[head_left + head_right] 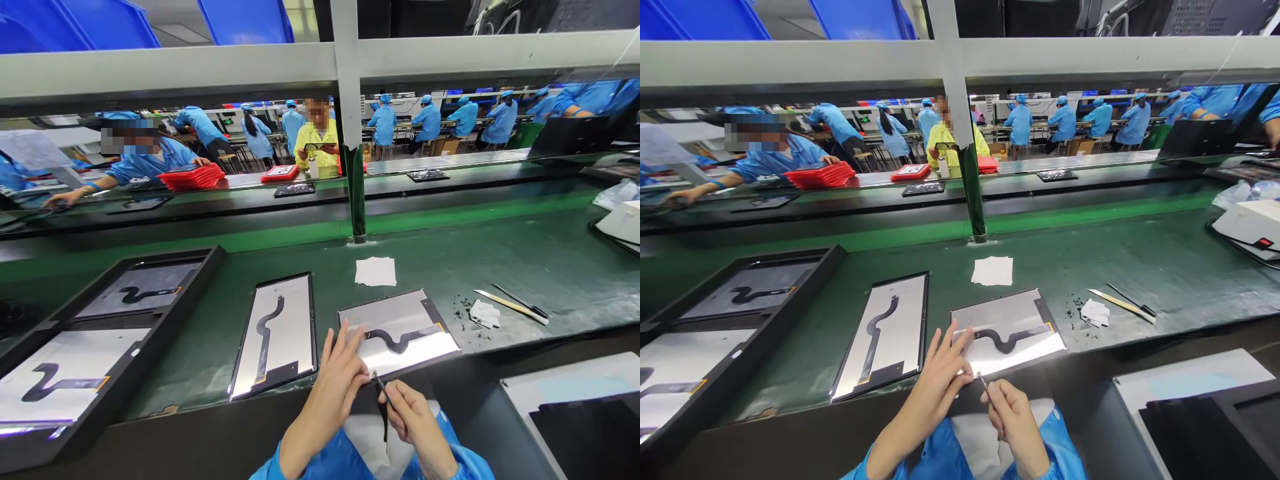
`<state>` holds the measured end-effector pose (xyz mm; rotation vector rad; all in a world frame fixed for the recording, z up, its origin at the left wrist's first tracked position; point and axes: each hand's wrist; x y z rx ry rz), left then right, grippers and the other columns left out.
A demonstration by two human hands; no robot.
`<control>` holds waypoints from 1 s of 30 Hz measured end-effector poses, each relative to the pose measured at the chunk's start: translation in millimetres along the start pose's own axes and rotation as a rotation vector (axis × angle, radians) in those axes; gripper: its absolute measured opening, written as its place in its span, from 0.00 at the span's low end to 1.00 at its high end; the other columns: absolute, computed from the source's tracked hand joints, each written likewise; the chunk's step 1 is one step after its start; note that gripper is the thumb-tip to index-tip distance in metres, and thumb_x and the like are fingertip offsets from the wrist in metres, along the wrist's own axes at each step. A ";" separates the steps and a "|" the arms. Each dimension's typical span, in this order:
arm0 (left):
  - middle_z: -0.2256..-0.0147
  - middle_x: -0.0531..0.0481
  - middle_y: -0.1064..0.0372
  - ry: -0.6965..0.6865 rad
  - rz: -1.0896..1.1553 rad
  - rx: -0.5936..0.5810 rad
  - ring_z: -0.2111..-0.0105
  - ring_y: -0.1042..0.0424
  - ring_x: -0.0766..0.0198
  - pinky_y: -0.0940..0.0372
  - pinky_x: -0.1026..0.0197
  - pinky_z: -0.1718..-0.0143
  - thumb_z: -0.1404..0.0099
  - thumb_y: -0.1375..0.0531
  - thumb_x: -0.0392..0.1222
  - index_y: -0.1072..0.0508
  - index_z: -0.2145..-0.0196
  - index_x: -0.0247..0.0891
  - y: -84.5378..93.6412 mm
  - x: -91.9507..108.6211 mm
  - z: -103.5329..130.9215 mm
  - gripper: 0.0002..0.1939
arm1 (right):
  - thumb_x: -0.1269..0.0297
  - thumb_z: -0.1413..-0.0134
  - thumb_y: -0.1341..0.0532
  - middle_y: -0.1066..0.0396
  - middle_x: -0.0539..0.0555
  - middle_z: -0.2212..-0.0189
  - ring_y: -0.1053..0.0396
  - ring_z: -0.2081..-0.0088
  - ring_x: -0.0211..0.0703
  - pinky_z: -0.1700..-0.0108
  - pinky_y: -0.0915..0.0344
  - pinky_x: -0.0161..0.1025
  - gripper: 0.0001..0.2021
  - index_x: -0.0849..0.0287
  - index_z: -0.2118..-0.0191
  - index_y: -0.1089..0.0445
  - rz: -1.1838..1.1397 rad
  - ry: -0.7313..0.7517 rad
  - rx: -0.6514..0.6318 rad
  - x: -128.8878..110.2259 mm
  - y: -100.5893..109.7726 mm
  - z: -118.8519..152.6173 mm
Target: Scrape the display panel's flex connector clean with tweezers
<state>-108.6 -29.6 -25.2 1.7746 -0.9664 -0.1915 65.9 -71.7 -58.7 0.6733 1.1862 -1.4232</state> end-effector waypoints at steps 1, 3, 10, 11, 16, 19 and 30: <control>0.32 0.41 0.48 -0.024 -0.034 0.013 0.30 0.62 0.43 0.52 0.26 0.37 0.31 0.49 0.25 0.34 0.67 0.38 1.9 4.4 2.2 0.12 | 0.29 0.55 0.39 0.53 0.38 0.86 0.64 0.83 0.30 0.82 0.67 0.32 0.30 0.56 0.69 0.37 -0.014 -0.007 0.006 2.9 -1.2 0.3; 0.32 0.40 0.49 -0.096 -0.084 0.007 0.30 0.62 0.43 0.53 0.27 0.36 0.33 0.48 0.24 0.34 0.67 0.38 4.8 12.5 -1.0 0.11 | 0.31 0.53 0.38 0.48 0.39 0.84 0.63 0.84 0.29 0.83 0.67 0.32 0.29 0.56 0.69 0.37 0.006 0.027 0.010 6.2 -2.2 2.2; 0.37 0.42 0.37 -0.148 0.032 -0.155 0.32 0.53 0.43 0.49 0.29 0.37 0.33 0.43 0.29 0.32 0.68 0.39 1.0 -2.6 -43.2 0.08 | 0.35 0.45 0.42 0.47 0.42 0.83 0.57 0.82 0.31 0.80 0.61 0.34 0.27 0.58 0.71 0.32 0.186 0.154 0.042 0.5 5.1 6.4; 0.38 0.41 0.37 -0.123 0.038 -0.153 0.32 0.52 0.42 0.47 0.29 0.38 0.33 0.42 0.30 0.32 0.68 0.39 0.5 -7.5 -42.4 0.08 | 0.34 0.46 0.41 0.49 0.42 0.84 0.58 0.81 0.32 0.79 0.62 0.34 0.27 0.58 0.71 0.31 0.169 0.149 0.039 0.6 5.1 5.7; 0.34 0.38 0.44 -0.025 -0.003 -0.048 0.30 0.61 0.43 0.46 0.27 0.40 0.29 0.49 0.28 0.34 0.67 0.39 5.4 -7.9 -9.4 0.10 | 0.32 0.54 0.36 0.54 0.39 0.85 0.61 0.82 0.31 0.79 0.64 0.32 0.28 0.57 0.70 0.34 0.005 0.107 0.054 6.7 -1.2 1.9; 0.32 0.39 0.50 -0.027 -0.066 0.001 0.30 0.65 0.42 0.52 0.26 0.38 0.31 0.50 0.25 0.34 0.67 0.38 9.0 10.2 2.5 0.11 | 0.33 0.55 0.35 0.47 0.41 0.85 0.60 0.82 0.30 0.80 0.64 0.32 0.28 0.57 0.69 0.35 0.011 0.101 0.068 9.2 -3.3 3.7; 0.42 0.40 0.31 0.003 0.151 -0.024 0.37 0.37 0.52 0.46 0.38 0.35 0.28 0.42 0.42 0.39 0.40 0.39 18.4 -3.0 -2.6 0.21 | 0.30 0.56 0.38 0.52 0.39 0.86 0.62 0.84 0.26 0.82 0.65 0.29 0.32 0.60 0.71 0.30 -0.004 0.000 0.071 2.8 -2.0 12.0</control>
Point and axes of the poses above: each hand's wrist, its own z-axis away from the middle knuckle, its own y-axis out of the back of the hand, x = y × z
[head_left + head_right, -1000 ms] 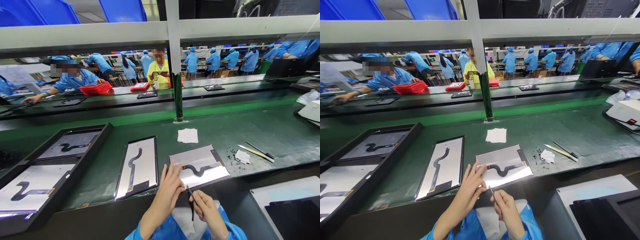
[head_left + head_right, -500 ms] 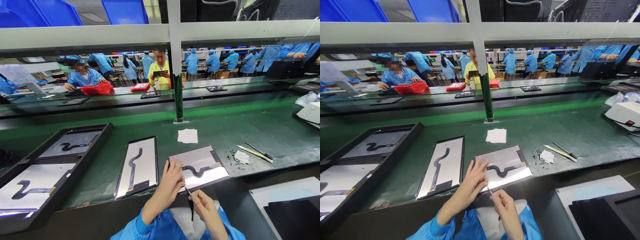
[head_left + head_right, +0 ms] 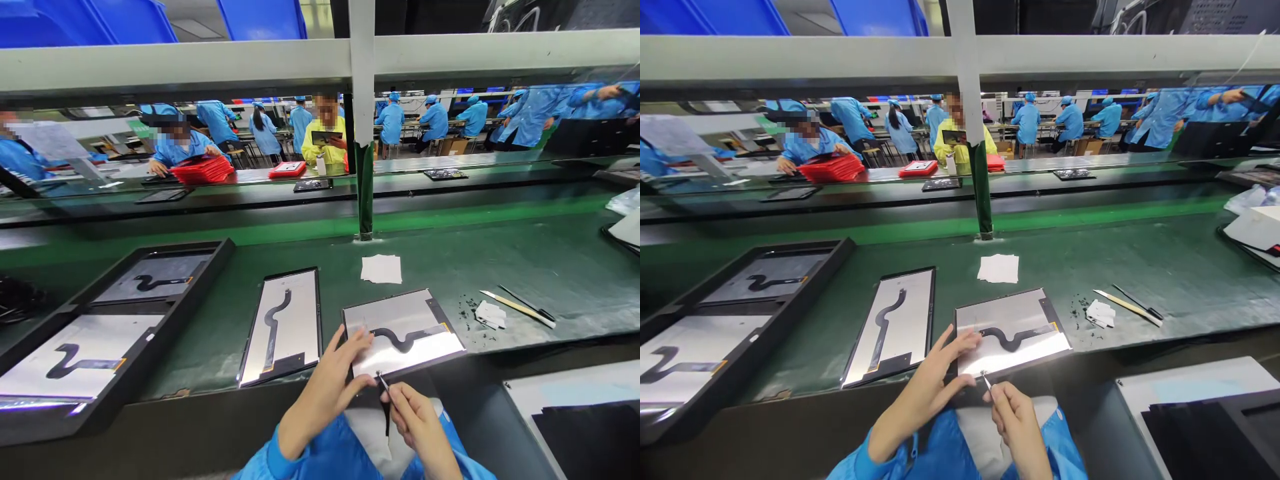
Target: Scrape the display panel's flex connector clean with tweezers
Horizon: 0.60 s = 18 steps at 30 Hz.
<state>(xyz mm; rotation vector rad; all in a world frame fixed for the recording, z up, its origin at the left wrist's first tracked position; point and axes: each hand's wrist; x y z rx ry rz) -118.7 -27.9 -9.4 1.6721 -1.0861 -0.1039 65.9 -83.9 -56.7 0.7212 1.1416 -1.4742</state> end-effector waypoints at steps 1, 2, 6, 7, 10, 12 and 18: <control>0.42 0.39 0.31 -0.004 -0.011 0.015 0.38 0.36 0.51 0.44 0.39 0.36 0.29 0.40 0.46 0.42 0.37 0.39 1.3 -4.0 8.7 0.28 | 0.30 0.57 0.37 0.53 0.39 0.86 0.63 0.85 0.26 0.83 0.66 0.29 0.32 0.60 0.71 0.31 -0.028 -0.031 -0.008 -0.6 -0.6 0.0; 0.40 0.39 0.33 -0.007 -0.028 0.011 0.38 0.37 0.50 0.43 0.40 0.36 0.31 0.38 0.49 0.43 0.35 0.40 1.4 -6.8 17.1 0.31 | 0.30 0.58 0.36 0.53 0.38 0.86 0.64 0.85 0.25 0.83 0.67 0.29 0.32 0.60 0.71 0.31 -0.053 -0.057 -0.016 -1.2 -1.1 -0.1; 0.39 0.38 0.35 -0.077 -0.078 0.064 0.36 0.40 0.50 0.42 0.39 0.37 0.27 0.42 0.44 0.39 0.38 0.37 -7.0 -7.6 36.0 0.23 | 0.31 0.59 0.35 0.54 0.37 0.87 0.64 0.85 0.25 0.84 0.68 0.27 0.31 0.60 0.71 0.31 -0.109 -0.123 -0.030 -2.4 -0.9 -0.4; 0.40 0.38 0.34 -0.080 -0.087 0.078 0.36 0.40 0.51 0.42 0.39 0.37 0.26 0.44 0.42 0.38 0.39 0.36 -9.9 -6.5 36.6 0.21 | 0.31 0.59 0.34 0.54 0.37 0.87 0.64 0.85 0.25 0.84 0.67 0.27 0.31 0.60 0.71 0.31 -0.113 -0.135 -0.033 -2.7 -0.5 -0.3; 0.40 0.37 0.34 -0.080 -0.108 0.093 0.36 0.39 0.51 0.40 0.40 0.37 0.26 0.45 0.37 0.37 0.41 0.34 -15.5 -4.0 34.7 0.18 | 0.31 0.60 0.34 0.54 0.37 0.87 0.64 0.86 0.25 0.85 0.67 0.27 0.31 0.59 0.72 0.32 -0.116 -0.160 -0.029 -4.5 0.7 0.7; 0.40 0.36 0.34 -0.082 -0.115 0.103 0.36 0.39 0.51 0.39 0.41 0.38 0.27 0.45 0.35 0.37 0.41 0.33 -16.9 -3.9 33.7 0.18 | 0.31 0.61 0.34 0.54 0.37 0.87 0.64 0.85 0.25 0.84 0.67 0.26 0.31 0.59 0.72 0.32 -0.122 -0.172 -0.006 -6.8 1.4 2.2; 0.41 0.35 0.33 -0.107 -0.122 0.145 0.37 0.38 0.52 0.37 0.43 0.39 0.31 0.48 0.26 0.36 0.41 0.31 -18.4 -6.6 35.4 0.22 | 0.31 0.63 0.32 0.53 0.37 0.87 0.65 0.85 0.23 0.84 0.66 0.26 0.32 0.61 0.71 0.30 -0.144 -0.211 0.045 -12.0 3.6 6.0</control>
Point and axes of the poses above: each hand's wrist, its own z-axis away from the middle knuckle, its own y-axis out of the back of the hand, x = y × z
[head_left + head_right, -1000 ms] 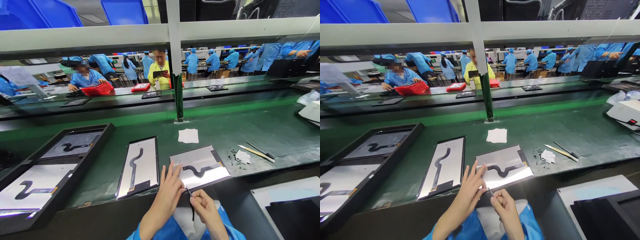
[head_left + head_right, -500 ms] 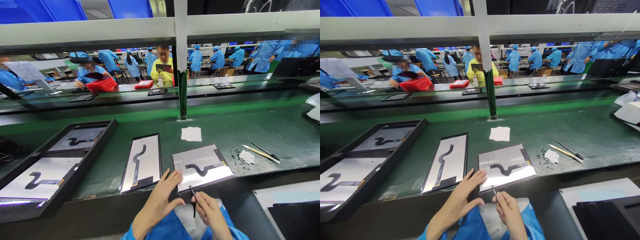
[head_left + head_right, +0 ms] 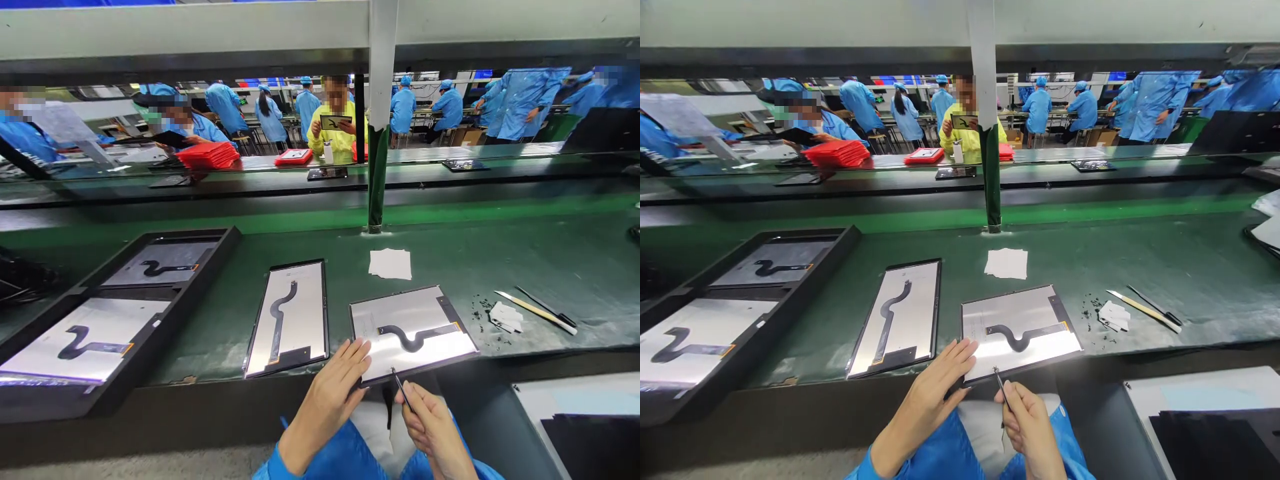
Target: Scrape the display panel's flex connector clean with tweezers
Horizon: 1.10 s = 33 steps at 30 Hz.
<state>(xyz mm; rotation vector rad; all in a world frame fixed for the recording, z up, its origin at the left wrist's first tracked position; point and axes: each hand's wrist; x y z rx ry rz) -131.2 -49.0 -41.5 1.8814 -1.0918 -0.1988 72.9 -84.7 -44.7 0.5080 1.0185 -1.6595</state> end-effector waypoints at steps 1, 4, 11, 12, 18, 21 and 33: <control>0.41 0.35 0.33 -0.002 0.002 0.001 0.37 0.38 0.52 0.37 0.43 0.39 0.32 0.47 0.26 0.36 0.41 0.31 -0.3 -0.1 0.2 0.22 | 0.31 0.64 0.32 0.53 0.37 0.87 0.64 0.85 0.23 0.84 0.66 0.26 0.32 0.61 0.72 0.30 -0.006 -0.001 0.004 0.0 0.5 0.3; 0.41 0.35 0.33 0.001 0.010 0.007 0.37 0.38 0.51 0.37 0.42 0.39 0.32 0.47 0.26 0.36 0.41 0.31 -1.1 0.1 0.3 0.22 | 0.31 0.64 0.32 0.54 0.36 0.88 0.65 0.85 0.23 0.84 0.66 0.26 0.32 0.60 0.72 0.30 -0.015 -0.010 0.009 -0.2 1.9 1.0; 0.42 0.35 0.32 0.005 0.013 0.002 0.37 0.37 0.51 0.36 0.42 0.40 0.32 0.48 0.26 0.36 0.42 0.31 -1.1 0.9 0.2 0.21 | 0.31 0.64 0.32 0.53 0.37 0.87 0.64 0.85 0.23 0.83 0.65 0.26 0.33 0.61 0.72 0.30 0.002 -0.006 0.030 -6.0 4.3 3.0; 0.42 0.35 0.32 0.006 0.016 0.003 0.37 0.37 0.52 0.36 0.42 0.40 0.32 0.48 0.26 0.36 0.42 0.31 -1.1 0.8 0.2 0.21 | 0.31 0.65 0.32 0.53 0.37 0.87 0.64 0.85 0.23 0.83 0.66 0.26 0.33 0.61 0.71 0.30 0.003 -0.006 0.033 -6.9 4.4 3.6; 0.42 0.35 0.32 0.015 0.024 0.012 0.37 0.38 0.51 0.36 0.42 0.40 0.32 0.48 0.26 0.35 0.42 0.31 -2.0 0.2 0.5 0.21 | 0.32 0.64 0.31 0.54 0.37 0.87 0.65 0.84 0.24 0.83 0.66 0.26 0.32 0.61 0.72 0.31 -0.003 0.034 0.074 -12.8 2.7 9.7; 0.42 0.34 0.32 0.017 0.027 0.012 0.37 0.38 0.51 0.36 0.42 0.40 0.32 0.47 0.26 0.35 0.42 0.30 -2.4 0.2 0.7 0.21 | 0.32 0.63 0.31 0.54 0.36 0.86 0.66 0.83 0.24 0.83 0.66 0.26 0.32 0.61 0.72 0.31 -0.014 0.051 0.084 -15.8 1.5 12.1; 0.42 0.34 0.32 0.013 0.018 0.024 0.37 0.38 0.51 0.36 0.41 0.40 0.33 0.47 0.25 0.36 0.42 0.30 -2.0 1.2 -0.5 0.22 | 0.33 0.62 0.31 0.54 0.38 0.86 0.65 0.83 0.24 0.82 0.65 0.27 0.31 0.61 0.72 0.31 -0.017 0.062 0.106 -24.7 12.8 15.5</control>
Point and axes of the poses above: each hand's wrist, its own z-axis away from the middle knuckle, its own y-axis out of the back of the hand, x = y × z
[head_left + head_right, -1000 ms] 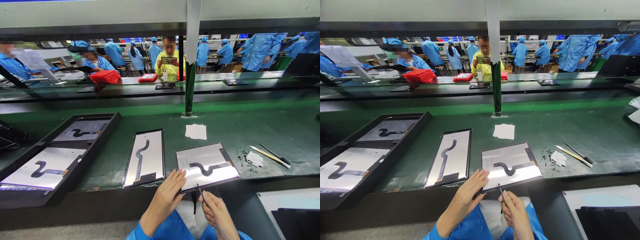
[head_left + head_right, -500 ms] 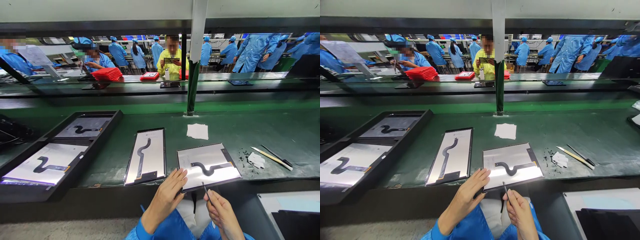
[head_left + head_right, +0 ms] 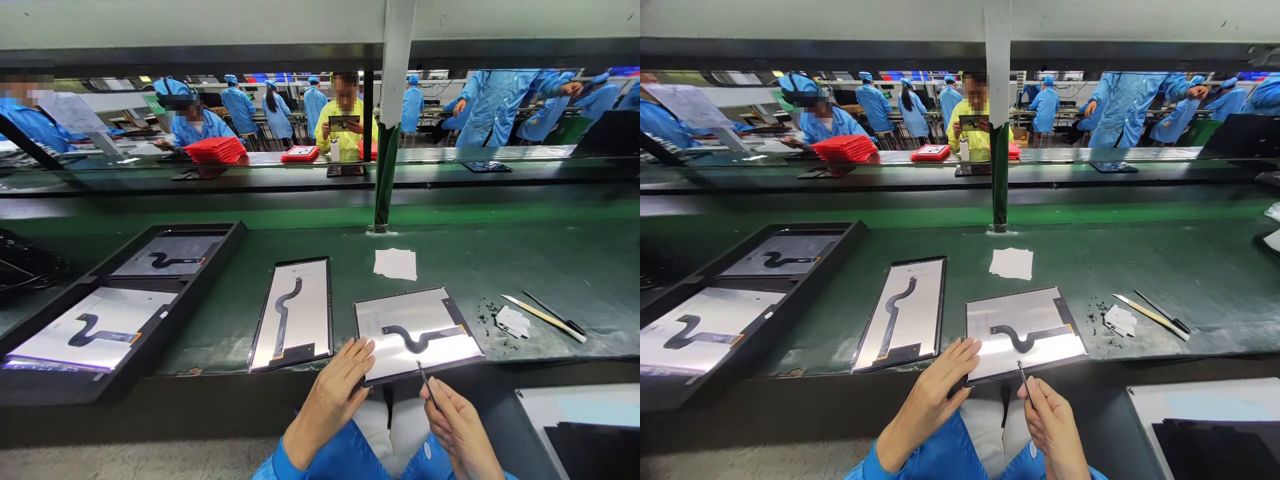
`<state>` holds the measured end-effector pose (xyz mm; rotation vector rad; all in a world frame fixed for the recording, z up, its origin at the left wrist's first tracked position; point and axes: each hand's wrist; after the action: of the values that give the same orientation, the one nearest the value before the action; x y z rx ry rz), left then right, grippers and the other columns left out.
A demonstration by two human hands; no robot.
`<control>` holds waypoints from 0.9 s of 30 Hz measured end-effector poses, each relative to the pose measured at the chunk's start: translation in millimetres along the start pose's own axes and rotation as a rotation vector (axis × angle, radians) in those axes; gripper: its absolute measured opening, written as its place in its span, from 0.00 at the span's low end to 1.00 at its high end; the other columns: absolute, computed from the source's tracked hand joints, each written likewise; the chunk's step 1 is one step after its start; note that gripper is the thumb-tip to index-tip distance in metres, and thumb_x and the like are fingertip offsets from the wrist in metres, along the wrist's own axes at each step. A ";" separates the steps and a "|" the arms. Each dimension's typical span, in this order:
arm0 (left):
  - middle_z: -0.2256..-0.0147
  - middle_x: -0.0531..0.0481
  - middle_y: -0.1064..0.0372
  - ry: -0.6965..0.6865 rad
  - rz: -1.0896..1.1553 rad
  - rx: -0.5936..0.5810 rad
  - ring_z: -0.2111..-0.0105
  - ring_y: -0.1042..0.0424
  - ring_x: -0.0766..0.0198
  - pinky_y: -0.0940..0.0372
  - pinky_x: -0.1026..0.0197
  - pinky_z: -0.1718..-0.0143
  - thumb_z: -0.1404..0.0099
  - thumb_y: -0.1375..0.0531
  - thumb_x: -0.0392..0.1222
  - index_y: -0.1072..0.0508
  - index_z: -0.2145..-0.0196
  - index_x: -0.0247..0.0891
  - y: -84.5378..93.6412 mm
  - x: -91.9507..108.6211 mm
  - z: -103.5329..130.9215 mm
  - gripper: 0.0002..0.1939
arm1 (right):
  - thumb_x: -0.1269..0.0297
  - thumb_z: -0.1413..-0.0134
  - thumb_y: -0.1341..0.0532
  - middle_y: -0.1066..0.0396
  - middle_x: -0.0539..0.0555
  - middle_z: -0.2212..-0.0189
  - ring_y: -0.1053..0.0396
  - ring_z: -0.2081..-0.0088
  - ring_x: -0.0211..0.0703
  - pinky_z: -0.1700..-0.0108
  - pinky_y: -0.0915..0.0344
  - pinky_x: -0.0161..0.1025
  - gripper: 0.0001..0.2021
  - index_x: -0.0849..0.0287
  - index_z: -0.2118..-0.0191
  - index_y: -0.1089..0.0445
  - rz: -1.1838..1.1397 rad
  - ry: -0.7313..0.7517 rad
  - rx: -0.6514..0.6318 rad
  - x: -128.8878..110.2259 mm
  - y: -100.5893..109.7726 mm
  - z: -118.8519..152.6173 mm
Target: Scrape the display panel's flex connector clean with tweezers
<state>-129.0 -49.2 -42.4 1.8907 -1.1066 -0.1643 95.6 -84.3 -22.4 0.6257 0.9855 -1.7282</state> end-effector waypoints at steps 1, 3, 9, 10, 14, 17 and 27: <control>0.42 0.34 0.32 0.001 0.000 0.000 0.37 0.38 0.51 0.36 0.41 0.40 0.33 0.47 0.25 0.36 0.42 0.30 -0.1 0.0 0.1 0.23 | 0.33 0.62 0.31 0.54 0.37 0.86 0.64 0.83 0.24 0.82 0.65 0.27 0.31 0.61 0.73 0.31 -0.002 -0.002 -0.002 -0.1 1.9 -0.6; 0.42 0.34 0.32 0.005 0.001 -0.002 0.37 0.38 0.52 0.36 0.41 0.40 0.34 0.47 0.24 0.35 0.42 0.30 -0.3 -0.2 0.6 0.23 | 0.33 0.63 0.31 0.54 0.37 0.86 0.64 0.83 0.25 0.83 0.65 0.27 0.31 0.61 0.72 0.31 -0.004 -0.004 -0.007 -1.1 5.2 -1.6; 0.42 0.35 0.32 0.005 0.015 0.014 0.37 0.38 0.51 0.36 0.42 0.40 0.35 0.47 0.23 0.36 0.42 0.30 -0.8 -0.5 1.1 0.24 | 0.34 0.63 0.30 0.53 0.38 0.86 0.64 0.83 0.25 0.82 0.63 0.27 0.31 0.62 0.71 0.29 0.007 0.019 0.030 -11.4 8.3 1.7; 0.42 0.35 0.32 0.006 0.018 0.014 0.37 0.37 0.51 0.36 0.42 0.40 0.35 0.47 0.23 0.36 0.41 0.31 -0.7 -0.4 0.8 0.25 | 0.34 0.63 0.30 0.53 0.38 0.86 0.64 0.83 0.25 0.82 0.64 0.27 0.31 0.62 0.72 0.29 0.006 0.027 0.040 -13.3 7.8 3.1; 0.42 0.35 0.32 0.007 0.016 0.008 0.37 0.37 0.51 0.36 0.41 0.40 0.35 0.48 0.24 0.37 0.41 0.32 0.1 0.3 -0.3 0.25 | 0.36 0.61 0.30 0.54 0.38 0.85 0.64 0.82 0.25 0.82 0.64 0.26 0.29 0.62 0.72 0.30 -0.015 0.079 0.089 -19.0 6.6 7.1; 0.42 0.34 0.32 0.007 0.012 0.004 0.37 0.37 0.51 0.36 0.40 0.40 0.35 0.48 0.24 0.36 0.42 0.31 0.5 0.5 -0.4 0.24 | 0.37 0.61 0.29 0.53 0.39 0.84 0.65 0.81 0.25 0.82 0.65 0.26 0.28 0.61 0.73 0.31 -0.026 0.077 0.090 -21.6 9.2 6.5; 0.42 0.35 0.32 0.013 0.006 0.007 0.37 0.37 0.52 0.36 0.41 0.40 0.34 0.49 0.23 0.36 0.42 0.31 -0.4 2.1 -0.3 0.24 | 0.38 0.63 0.28 0.52 0.40 0.84 0.61 0.81 0.26 0.82 0.60 0.26 0.28 0.61 0.71 0.29 -0.016 0.057 0.097 -30.9 25.2 6.4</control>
<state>-127.4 -50.5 -41.9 1.8920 -1.1059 -0.1450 130.4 -78.0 -3.0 0.7348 0.9528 -1.7893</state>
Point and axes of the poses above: each hand's wrist, its own z-axis away from the middle knuckle, its own y-axis out of the back of the hand, x = y × z
